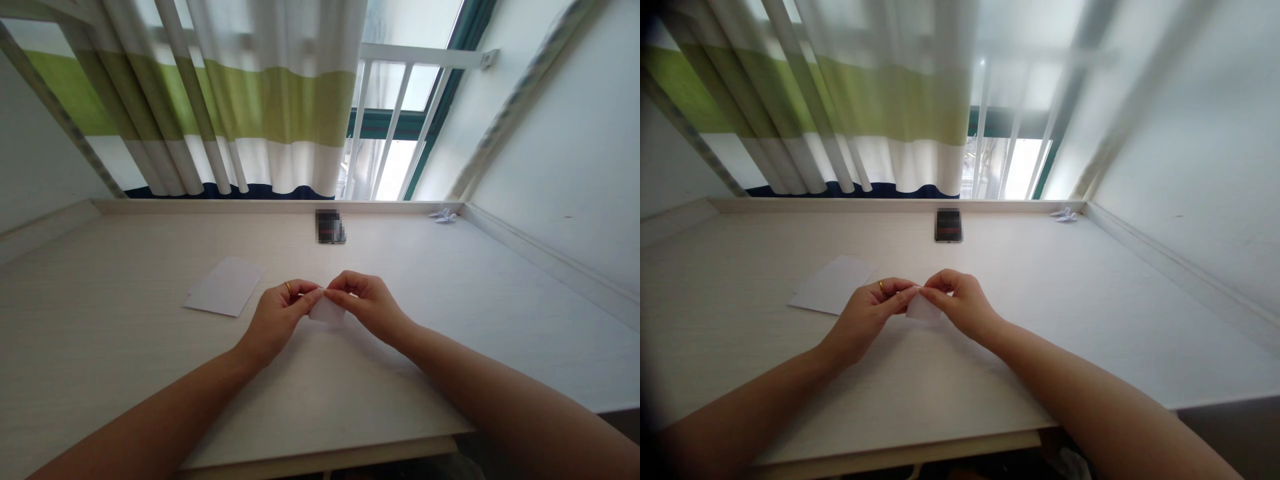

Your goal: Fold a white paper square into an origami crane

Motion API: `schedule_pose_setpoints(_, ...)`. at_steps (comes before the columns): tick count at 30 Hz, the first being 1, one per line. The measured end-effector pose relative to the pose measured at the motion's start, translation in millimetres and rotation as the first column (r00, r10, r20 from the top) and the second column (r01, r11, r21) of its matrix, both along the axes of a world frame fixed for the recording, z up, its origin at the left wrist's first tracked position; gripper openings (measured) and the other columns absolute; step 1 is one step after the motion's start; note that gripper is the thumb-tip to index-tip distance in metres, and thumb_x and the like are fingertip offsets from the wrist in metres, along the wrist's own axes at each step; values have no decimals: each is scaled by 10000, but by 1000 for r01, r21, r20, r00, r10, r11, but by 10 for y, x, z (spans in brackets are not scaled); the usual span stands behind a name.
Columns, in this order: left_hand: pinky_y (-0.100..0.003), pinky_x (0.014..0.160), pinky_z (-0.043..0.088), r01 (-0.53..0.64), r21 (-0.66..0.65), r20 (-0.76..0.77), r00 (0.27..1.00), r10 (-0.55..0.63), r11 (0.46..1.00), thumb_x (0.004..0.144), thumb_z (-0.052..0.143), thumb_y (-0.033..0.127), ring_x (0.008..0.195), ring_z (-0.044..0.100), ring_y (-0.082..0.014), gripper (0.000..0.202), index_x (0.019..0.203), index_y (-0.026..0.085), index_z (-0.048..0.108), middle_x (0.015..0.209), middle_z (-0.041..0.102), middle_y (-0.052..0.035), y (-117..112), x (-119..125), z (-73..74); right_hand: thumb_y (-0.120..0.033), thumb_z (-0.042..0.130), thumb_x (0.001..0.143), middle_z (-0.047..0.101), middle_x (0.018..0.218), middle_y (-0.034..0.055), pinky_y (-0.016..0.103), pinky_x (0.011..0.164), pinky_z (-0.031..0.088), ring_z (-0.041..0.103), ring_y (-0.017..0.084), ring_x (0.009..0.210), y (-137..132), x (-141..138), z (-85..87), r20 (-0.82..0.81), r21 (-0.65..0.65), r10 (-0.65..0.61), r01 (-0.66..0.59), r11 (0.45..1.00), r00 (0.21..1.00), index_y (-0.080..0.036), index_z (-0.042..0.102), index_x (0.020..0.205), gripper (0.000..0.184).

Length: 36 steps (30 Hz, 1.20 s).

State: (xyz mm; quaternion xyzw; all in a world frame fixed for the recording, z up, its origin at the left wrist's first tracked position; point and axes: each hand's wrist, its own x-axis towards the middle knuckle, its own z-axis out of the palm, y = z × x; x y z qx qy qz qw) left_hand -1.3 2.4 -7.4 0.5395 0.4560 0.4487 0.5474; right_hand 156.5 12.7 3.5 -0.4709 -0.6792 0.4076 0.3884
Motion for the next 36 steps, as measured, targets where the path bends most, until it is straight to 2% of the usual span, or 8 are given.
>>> schedule_pose_setpoints(13,-223,635,455,-13,-28,84,996,15,1000,685,615,272,604,546,-98,140,672,136,646,622,616,12,-14,16,28,-246,574,711,577,632,6,244,588,399,496,115,614,-44,-37,26,42,33,-5,3,999,999,-151,581,634,123)
schedule_pose_setpoints(19,-215,598,458,3,-90,124,992,9,996,686,620,299,578,549,-90,171,736,139,652,620,624,14,-16,29,27,-242,570,709,577,629,8,248,592,400,500,117,617,-34,-32,39,23,31,-36,36,999,999,-149,582,633,121)
schedule_pose_setpoints(23,-195,595,451,28,-123,121,993,-13,992,611,695,224,624,579,-93,219,808,144,640,700,671,-5,-10,22,6,-224,573,699,578,624,7,248,588,399,502,118,612,-20,-15,26,25,42,-58,57,998,998,-149,585,632,101)
schedule_pose_setpoints(31,-196,587,458,32,-128,119,993,-17,991,611,689,184,603,592,-90,206,808,145,643,684,688,-4,-15,25,3,-221,582,693,579,618,4,249,589,397,501,118,611,-5,-19,34,25,48,-54,53,997,998,-151,586,622,100)
schedule_pose_setpoints(36,-207,586,457,24,-128,110,994,-10,991,604,693,185,611,591,-99,237,831,139,641,685,685,-9,-12,20,5,-250,592,692,571,606,3,244,567,395,494,116,601,-17,-13,29,-38,-2,-39,38,999,999,-150,586,618,125)
